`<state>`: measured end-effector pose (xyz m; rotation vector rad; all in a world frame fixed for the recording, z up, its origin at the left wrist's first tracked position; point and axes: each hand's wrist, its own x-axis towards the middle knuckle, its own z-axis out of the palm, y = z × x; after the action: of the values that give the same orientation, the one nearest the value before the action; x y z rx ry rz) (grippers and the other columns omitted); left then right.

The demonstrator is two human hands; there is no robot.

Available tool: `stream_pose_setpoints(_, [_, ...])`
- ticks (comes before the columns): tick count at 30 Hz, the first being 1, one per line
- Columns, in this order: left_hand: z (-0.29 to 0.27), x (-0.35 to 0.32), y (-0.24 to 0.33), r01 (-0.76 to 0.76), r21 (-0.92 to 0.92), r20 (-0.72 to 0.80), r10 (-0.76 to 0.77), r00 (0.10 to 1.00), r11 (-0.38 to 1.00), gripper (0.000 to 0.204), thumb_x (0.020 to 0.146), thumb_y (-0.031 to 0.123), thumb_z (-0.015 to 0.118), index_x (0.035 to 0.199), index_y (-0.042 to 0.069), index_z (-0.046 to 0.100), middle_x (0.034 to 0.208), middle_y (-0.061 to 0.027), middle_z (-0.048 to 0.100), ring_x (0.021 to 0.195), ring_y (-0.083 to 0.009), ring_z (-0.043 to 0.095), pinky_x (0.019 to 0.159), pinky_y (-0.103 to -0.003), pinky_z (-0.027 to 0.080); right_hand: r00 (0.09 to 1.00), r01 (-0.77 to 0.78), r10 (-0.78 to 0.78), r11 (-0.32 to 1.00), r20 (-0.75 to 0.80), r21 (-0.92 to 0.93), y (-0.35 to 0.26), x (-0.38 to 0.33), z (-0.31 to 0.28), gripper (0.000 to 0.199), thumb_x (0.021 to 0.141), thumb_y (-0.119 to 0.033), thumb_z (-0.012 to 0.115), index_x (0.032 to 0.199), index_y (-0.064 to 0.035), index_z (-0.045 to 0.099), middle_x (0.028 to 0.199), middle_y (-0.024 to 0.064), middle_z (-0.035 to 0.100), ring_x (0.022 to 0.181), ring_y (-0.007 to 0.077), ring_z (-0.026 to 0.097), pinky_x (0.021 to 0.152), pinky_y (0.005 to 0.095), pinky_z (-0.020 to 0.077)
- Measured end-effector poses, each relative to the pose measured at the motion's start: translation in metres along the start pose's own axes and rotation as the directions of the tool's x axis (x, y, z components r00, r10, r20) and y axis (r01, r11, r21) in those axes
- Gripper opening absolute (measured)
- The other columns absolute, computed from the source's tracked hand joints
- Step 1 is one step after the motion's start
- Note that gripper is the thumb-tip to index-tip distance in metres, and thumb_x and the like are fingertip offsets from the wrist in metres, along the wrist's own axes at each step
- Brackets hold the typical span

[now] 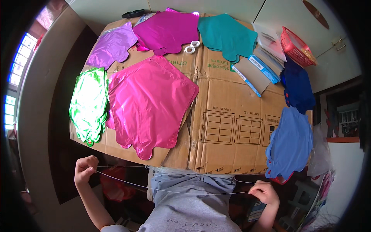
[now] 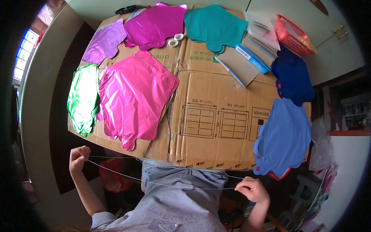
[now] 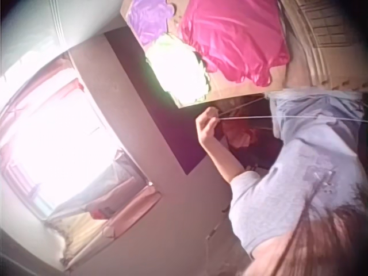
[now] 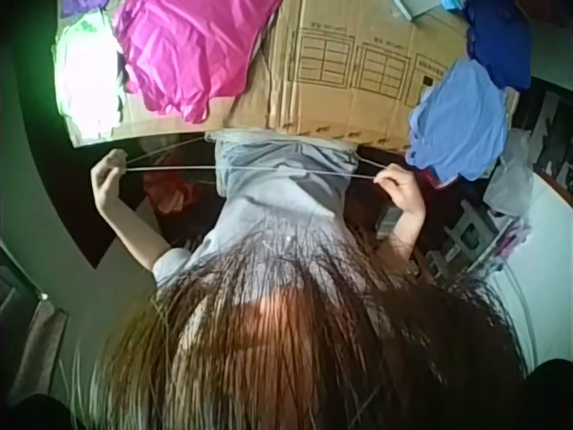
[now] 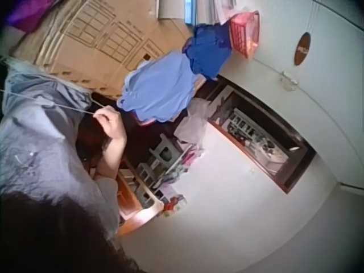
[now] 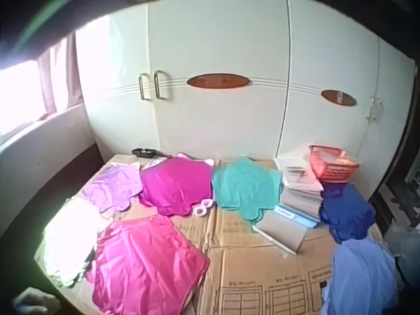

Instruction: Assembling plastic components by tying white strings to colorful plastic sheets on a workbench.

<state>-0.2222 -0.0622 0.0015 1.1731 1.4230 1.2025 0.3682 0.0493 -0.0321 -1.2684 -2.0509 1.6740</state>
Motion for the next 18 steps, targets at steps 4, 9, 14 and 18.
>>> stream_pose_setpoints(4, [0.058, 0.017, 0.029, -0.138, -0.031, 0.361, 0.140, 0.922, 0.990, 0.022, 0.072, 0.021, 0.072, 0.065, 0.004, 0.060, 0.059, -0.0057, 0.053, 0.060, -0.0211, 0.052, 0.062, -0.033, 0.040, 0.996, -0.013, 0.047, 0.909, 0.071, -0.416, -0.009, 0.019, 0.022, 0.023, 0.075, -0.019, 0.068, 0.095, -0.0080, 0.065, 0.104, 0.0094, 0.061, 0.096, 0.0268, 0.056, 0.083, 0.0328, 0.0451])
stream_pose_setpoints(9, [0.169, 0.045, 0.070, -0.530, -0.028, 0.733, 0.377, 0.565, 0.848, 0.012, 0.076, 0.022, 0.072, 0.075, 0.012, 0.066, 0.083, -0.0005, 0.060, 0.080, -0.0189, 0.054, 0.066, -0.032, 0.042, 0.902, 0.385, -0.395, 0.919, 0.174, 0.090, -0.069, 0.079, 0.086, 0.075, 0.073, -0.032, 0.072, 0.134, -0.0090, 0.036, 0.136, 0.0179, 0.036, 0.126, 0.0319, 0.037, 0.102, 0.0371, 0.0339])
stream_pose_setpoints(14, [0.203, 0.047, 0.086, -0.549, -0.055, 0.683, 0.432, 0.589, 0.834, 0.012, 0.074, 0.025, 0.074, 0.078, 0.014, 0.069, 0.089, 0.0009, 0.056, 0.078, -0.0164, 0.047, 0.061, -0.028, 0.037, 0.569, 0.666, -0.795, 0.595, 0.209, 0.450, -0.097, 0.108, 0.141, 0.050, 0.080, -0.023, 0.067, 0.121, -0.0043, 0.046, 0.123, 0.0153, 0.048, 0.109, 0.0268, 0.051, 0.088, 0.0349, 0.0431])
stream_pose_setpoints(18, [0.185, 0.054, 0.066, -0.013, -0.252, 0.725, 0.198, 0.659, 0.968, 0.012, 0.081, 0.014, 0.067, 0.077, 0.002, 0.064, 0.069, -0.0056, 0.056, 0.066, -0.0189, 0.053, 0.058, -0.030, 0.042, 0.766, 0.183, -0.556, 0.669, 0.322, 0.721, -0.093, 0.100, 0.130, 0.018, 0.090, -0.018, 0.055, 0.094, -0.0008, 0.058, 0.081, 0.0051, 0.063, 0.073, 0.0156, 0.060, 0.065, 0.0264, 0.0443])
